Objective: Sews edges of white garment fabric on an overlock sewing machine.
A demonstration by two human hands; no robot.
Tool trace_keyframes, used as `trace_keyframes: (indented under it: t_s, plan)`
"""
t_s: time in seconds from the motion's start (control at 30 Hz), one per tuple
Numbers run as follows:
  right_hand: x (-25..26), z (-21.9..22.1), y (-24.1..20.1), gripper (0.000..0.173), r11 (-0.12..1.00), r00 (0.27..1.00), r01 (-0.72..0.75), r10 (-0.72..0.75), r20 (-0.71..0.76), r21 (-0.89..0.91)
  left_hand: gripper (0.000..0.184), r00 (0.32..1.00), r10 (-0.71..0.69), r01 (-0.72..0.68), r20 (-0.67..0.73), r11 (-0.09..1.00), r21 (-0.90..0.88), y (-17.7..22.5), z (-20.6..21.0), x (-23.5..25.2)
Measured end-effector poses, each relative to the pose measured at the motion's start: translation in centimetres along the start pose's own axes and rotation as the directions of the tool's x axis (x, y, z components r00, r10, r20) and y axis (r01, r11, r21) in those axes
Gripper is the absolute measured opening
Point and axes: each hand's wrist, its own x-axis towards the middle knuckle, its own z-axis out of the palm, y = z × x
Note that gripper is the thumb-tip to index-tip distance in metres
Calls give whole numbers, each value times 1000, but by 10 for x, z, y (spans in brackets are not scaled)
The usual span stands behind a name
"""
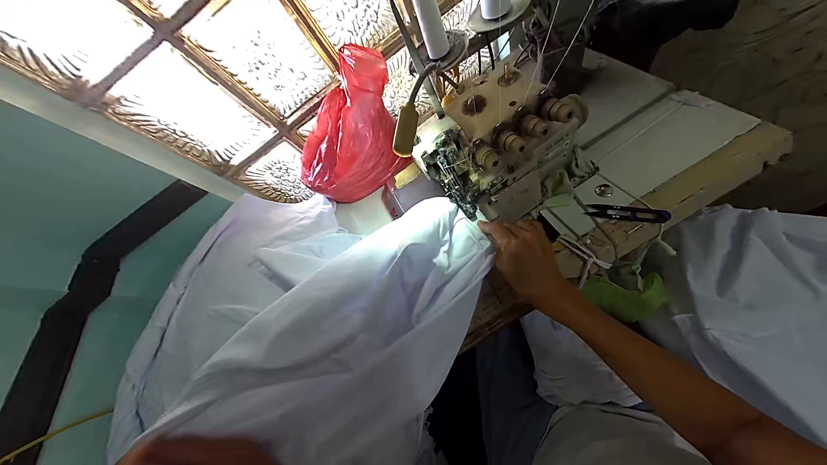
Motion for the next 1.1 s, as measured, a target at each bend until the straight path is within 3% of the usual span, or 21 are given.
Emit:
trace_keyframes:
  t_s: [0.03, 0.1, 0.13, 0.23, 0.33, 0.47, 0.6, 0.7, 0.77, 0.8, 0.9, 0.93, 1.0, 1.1]
  plan:
    - [-1, 1, 2, 29, 1000, 1000, 10, -9, -9, 7, 25, 987, 45, -57, 157, 996, 74, -2, 7, -12]
    - [-3, 3, 5, 29, 999, 999, 33, -32, -23, 18, 28, 841, 37, -91, 539, 993, 74, 13, 12, -31]
    - [-3, 3, 6, 29, 999, 999, 44, -44, -27, 10, 29, 794, 8, -69, 608, 995, 77, 15, 16, -39]
    - [-2, -5, 5, 28, 995, 999, 53, -53, 3, -82, 29, 812, 19, -25, 583, 1000, 2, 25, 7, -47]
    - [1, -15, -11, 21, 989, 999, 48, -44, 31, -143, 25, 866, 121, -6, 485, 973, -232, 60, -7, -42]
    - [-5, -14, -20, 24, 985, 995, 92, -87, 44, -143, 23, 825, 251, 115, 507, 803, -585, 118, 9, -56]
    - [-6, -26, -17, 28, 991, 993, 101, -96, 63, -89, 29, 746, 319, 90, 584, 822, -563, 163, 28, -70]
    - [-3, -41, -24, 26, 985, 993, 70, -84, 86, 155, 14, 737, 262, 110, 623, 863, -493, 184, 25, -67]
    - [-2, -44, -32, 25, 902, 980, -35, -53, 191, 430, 12, 734, 213, 254, 645, 795, -551, 195, 16, -58]
    - [-4, -43, -34, 28, 806, 960, -118, -56, 273, 580, 12, 715, 205, 363, 669, 709, -605, 201, 11, -53]
    - [-15, -33, -33, 49, 464, 882, -360, -114, 458, 809, 2, 614, 378, 670, 693, 215, -711, 215, 2, -40]
    - [-20, -31, -32, 47, 396, 863, -427, -92, 497, 813, 12, 581, 485, 715, 654, 80, -694, 216, 4, -37]
    - [-25, -28, -31, 37, 329, 809, -568, 57, 585, 754, 27, 563, 602, 691, 566, 33, -722, 214, 9, -32]
    - [-29, -18, -20, 21, 229, 700, -710, 334, 632, 666, 26, 659, 494, 553, 567, 193, -811, 195, 16, -28]
